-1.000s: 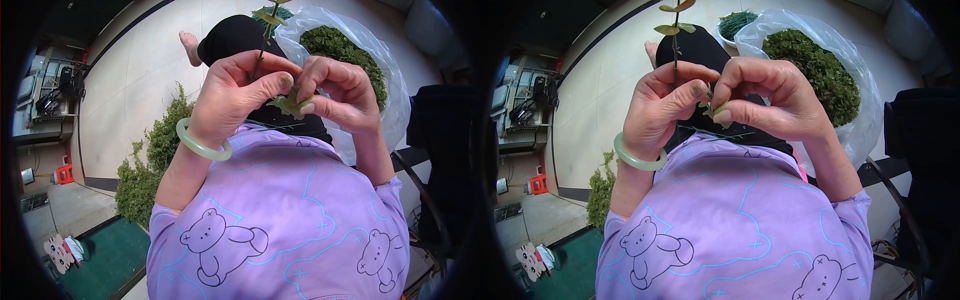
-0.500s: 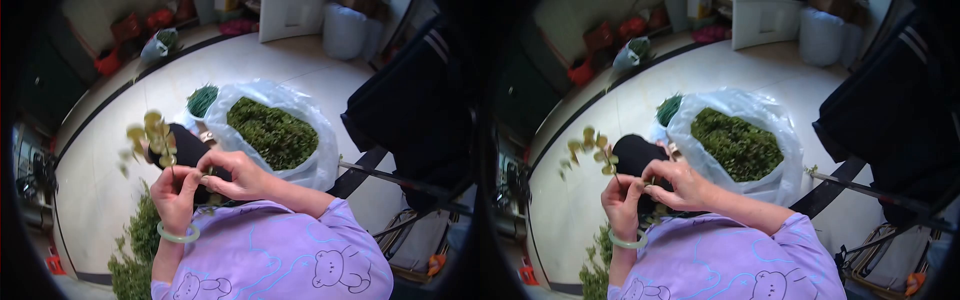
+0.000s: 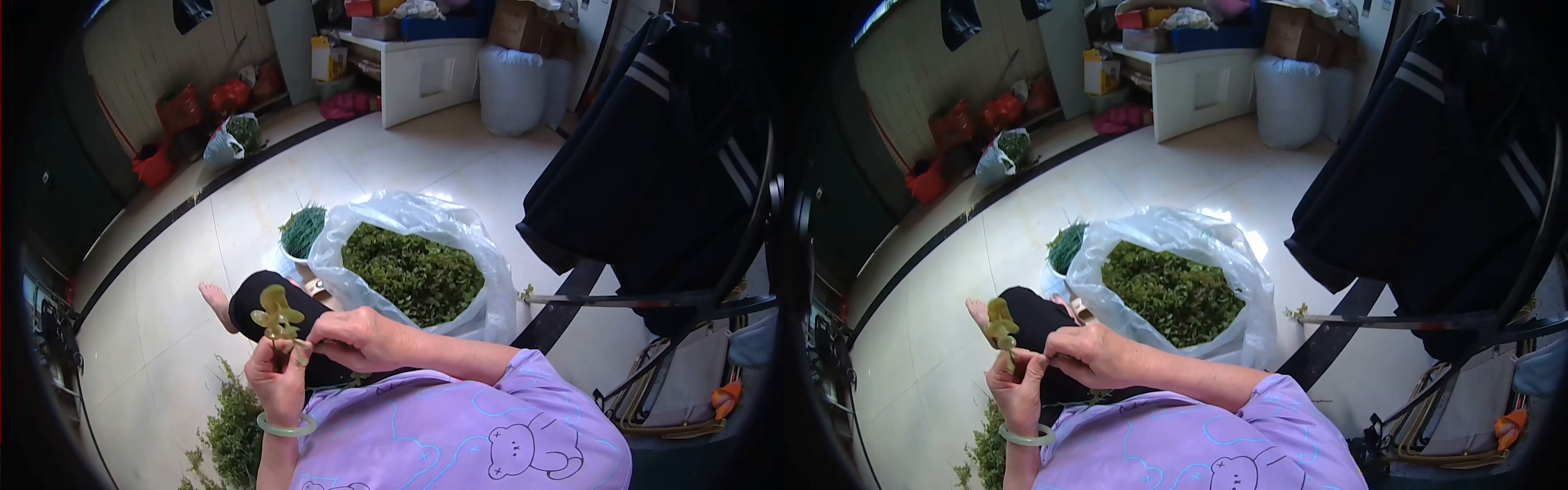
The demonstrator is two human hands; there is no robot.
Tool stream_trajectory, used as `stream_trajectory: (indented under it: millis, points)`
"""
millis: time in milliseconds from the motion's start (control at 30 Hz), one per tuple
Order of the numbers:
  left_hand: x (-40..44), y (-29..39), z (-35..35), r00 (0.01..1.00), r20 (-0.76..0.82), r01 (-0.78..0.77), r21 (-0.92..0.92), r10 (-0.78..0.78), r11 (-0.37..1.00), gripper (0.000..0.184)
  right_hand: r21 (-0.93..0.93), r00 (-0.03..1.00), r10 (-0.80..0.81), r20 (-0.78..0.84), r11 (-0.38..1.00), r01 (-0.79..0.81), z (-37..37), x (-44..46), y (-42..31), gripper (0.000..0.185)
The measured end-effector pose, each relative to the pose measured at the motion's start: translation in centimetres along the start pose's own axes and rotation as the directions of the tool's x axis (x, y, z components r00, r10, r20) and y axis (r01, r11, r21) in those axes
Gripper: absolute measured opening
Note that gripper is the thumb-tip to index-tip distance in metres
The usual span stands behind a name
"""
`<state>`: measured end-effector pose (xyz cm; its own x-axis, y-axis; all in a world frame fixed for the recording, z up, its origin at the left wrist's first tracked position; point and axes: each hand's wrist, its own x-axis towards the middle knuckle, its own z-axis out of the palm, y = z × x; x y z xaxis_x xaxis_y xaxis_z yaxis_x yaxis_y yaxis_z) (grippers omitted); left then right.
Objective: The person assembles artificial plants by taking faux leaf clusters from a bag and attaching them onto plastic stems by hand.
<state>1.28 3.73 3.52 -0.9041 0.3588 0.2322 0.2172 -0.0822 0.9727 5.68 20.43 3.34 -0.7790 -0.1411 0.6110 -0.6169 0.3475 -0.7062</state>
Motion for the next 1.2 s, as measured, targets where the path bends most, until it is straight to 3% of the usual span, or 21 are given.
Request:
stream_trajectory:
  millis: [167, 233, 300, 367, 467, 500, 533, 567, 600, 633, 667, 700, 733, 800, 1000, 1133, 1200]
  points:
    - [-0.2, 0.5, -0.6, 0.996, 0.087, 0.034, 0.01, -0.035, 0.999, 0.012, -0.071, 0.993, -0.014, 0.119, 0.997, 0.023, -1.0, 0.3, -0.4, 0.013]
    - [-0.2, 0.7, -1.2, 0.953, 0.216, 0.259, -0.205, -0.214, 0.944, 0.013, 0.009, 0.989, -0.072, 0.132, 0.997, 0.071, -1.0, 0.5, -0.5, 0.013]
    - [-0.4, 1.1, -1.6, 0.873, 0.347, 0.466, -0.382, -0.344, 0.798, 0.014, 0.058, 0.982, -0.099, 0.159, 0.994, 0.091, -0.9, 0.6, -0.9, 0.011]
    - [-0.5, 1.0, -1.6, 0.852, 0.399, 0.503, -0.447, -0.338, 0.74, 0.014, 0.078, 0.974, -0.093, 0.205, 0.994, 0.078, -0.9, 0.3, -1.4, 0.01]
    - [0.0, -0.1, -1.5, 0.861, 0.318, 0.506, -0.462, -0.397, 0.728, 0.01, 0.318, 0.853, -0.304, 0.425, 0.932, 0.173, 0.9, -0.5, -2.6, 0.008]
    - [0.2, -0.2, -1.3, 0.875, 0.311, 0.478, -0.426, -0.372, 0.768, 0.009, 0.285, 0.803, -0.279, 0.527, 0.948, 0.143, 0.7, -0.4, -4.0, 0.008]
    - [0.2, -0.1, -1.2, 0.881, 0.333, 0.453, -0.389, -0.336, 0.802, 0.009, 0.278, 0.813, -0.311, 0.492, 0.941, 0.192, 0.7, -0.3, -2.8, 0.007]
    - [0.1, -0.1, -0.5, 0.938, 0.237, 0.316, -0.29, -0.252, 0.903, 0.007, 0.179, 0.908, -0.218, 0.359, 0.97, 0.162, -0.2, 0.4, -2.3, 0.018]
    - [0.1, 1.3, -0.4, 0.928, 0.227, 0.351, -0.272, -0.295, 0.896, 0.005, 0.149, 0.983, -0.115, 0.142, 0.984, 0.093, -0.1, 0.7, -0.9, 0.016]
    - [0.4, 0.9, -0.7, 0.928, 0.281, 0.33, -0.324, -0.243, 0.887, 0.01, 0.108, 0.998, 0.061, 0.028, 0.992, -0.064, -0.9, 1.0, -0.7, 0.01]
    - [0.7, 0.7, -1.2, 0.928, 0.327, 0.307, -0.402, -0.178, 0.863, 0.017, 0.265, 0.944, 0.328, -0.04, 0.914, -0.306, -1.0, 1.3, -0.9, 0.004]
    - [0.7, 0.9, -1.8, 0.899, 0.321, 0.421, -0.439, -0.299, 0.794, 0.021, 0.319, 0.912, 0.409, -0.031, 0.869, -0.379, -1.4, 1.3, -0.9, 0.006]
    - [1.0, 1.2, -2.1, 0.874, 0.369, 0.478, -0.537, -0.316, 0.695, 0.02, 0.412, 0.914, 0.405, -0.009, 0.834, -0.366, -1.4, 1.1, -0.8, 0.007]
    - [0.6, 1.0, -2.1, 0.882, 0.349, 0.472, -0.62, -0.318, 0.627, 0.018, 0.463, 0.92, 0.393, 0.001, 0.815, -0.349, -0.8, 0.3, 0.0, 0.007]
    - [-0.7, 1.1, -1.7, 0.901, 0.283, 0.433, -0.593, -0.328, 0.678, 0.011, 0.539, 0.943, 0.329, -0.044, 0.803, -0.255, 0.3, -0.2, -0.4, 0.007]
    - [-0.7, 1.1, -1.5, 0.909, 0.325, 0.384, -0.416, -0.26, 0.824, 0.012, 0.523, 0.975, 0.19, -0.118, 0.847, -0.102, 0.5, 0.1, -0.3, 0.009]
    - [-0.8, 1.2, -1.4, 0.882, 0.369, 0.441, -0.426, -0.293, 0.79, 0.013, 0.487, 0.981, 0.142, -0.135, 0.872, -0.059, 0.5, 0.1, -0.3, 0.01]
